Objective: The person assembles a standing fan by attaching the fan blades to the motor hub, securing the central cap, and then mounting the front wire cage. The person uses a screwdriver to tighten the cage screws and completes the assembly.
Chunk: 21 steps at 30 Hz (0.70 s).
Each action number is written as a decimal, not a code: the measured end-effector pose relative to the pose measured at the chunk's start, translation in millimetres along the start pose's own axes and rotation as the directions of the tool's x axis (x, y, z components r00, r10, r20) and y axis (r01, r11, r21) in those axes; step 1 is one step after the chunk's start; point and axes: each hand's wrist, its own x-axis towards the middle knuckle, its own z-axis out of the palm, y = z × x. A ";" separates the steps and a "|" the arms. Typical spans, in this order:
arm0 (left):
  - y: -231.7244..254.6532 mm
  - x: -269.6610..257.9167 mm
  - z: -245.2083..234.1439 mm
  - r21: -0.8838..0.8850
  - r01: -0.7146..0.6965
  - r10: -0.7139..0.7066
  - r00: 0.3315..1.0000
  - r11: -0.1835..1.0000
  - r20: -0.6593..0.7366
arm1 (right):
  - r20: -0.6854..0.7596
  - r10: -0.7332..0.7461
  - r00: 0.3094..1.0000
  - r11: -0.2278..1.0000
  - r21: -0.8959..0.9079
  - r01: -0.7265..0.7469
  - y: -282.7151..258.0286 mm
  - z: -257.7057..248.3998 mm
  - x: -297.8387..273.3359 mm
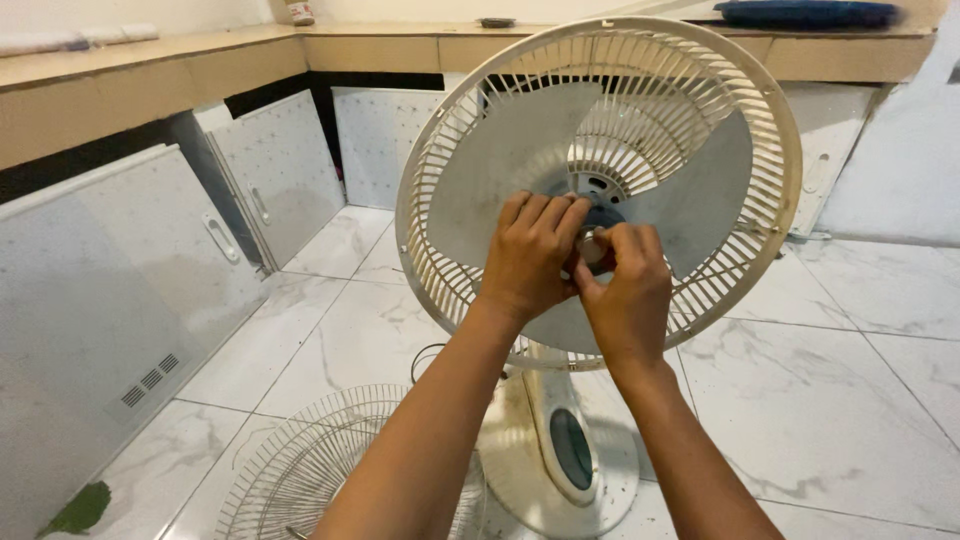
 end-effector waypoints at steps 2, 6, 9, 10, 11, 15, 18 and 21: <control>-4.9 0.2 -2.4 -0.015 -0.033 0.033 0.999 0.999 0.035 | 0.056 -0.123 0.991 0.991 -0.036 0.126 2.8 -5.0 3.3; -6.7 1.4 -9.0 -0.010 -0.024 0.025 0.997 1.000 0.068 | 0.085 -0.207 0.975 0.974 -0.072 0.214 -0.5 -9.6 5.9; -4.0 3.5 -12.4 0.006 -0.022 0.021 0.997 1.000 0.074 | 0.038 -0.097 0.995 0.992 0.084 0.093 -6.1 -9.4 1.1; -3.0 4.5 -11.2 0.002 -0.026 0.025 0.996 1.000 0.083 | 0.039 -0.054 0.998 0.994 0.092 0.051 -6.5 -8.4 -0.6; -2.5 5.3 -9.9 -0.002 -0.030 0.030 0.995 1.000 0.092 | 0.041 -0.012 0.999 0.995 0.100 0.008 -6.3 -6.6 -1.8; -4.8 8.0 -4.4 0.025 -0.050 0.047 0.993 0.998 0.106 | 0.058 -0.152 0.987 0.987 -0.051 0.155 3.2 -3.3 0.8; -6.1 6.8 -4.5 0.014 -0.054 0.053 0.994 0.998 0.099 | 0.120 -0.257 0.959 0.962 -0.065 0.266 9.2 -4.7 5.7; -3.1 6.5 -6.3 0.025 -0.048 0.046 0.997 0.999 0.068 | 0.125 -0.227 0.966 0.973 0.000 0.229 9.3 -8.8 6.1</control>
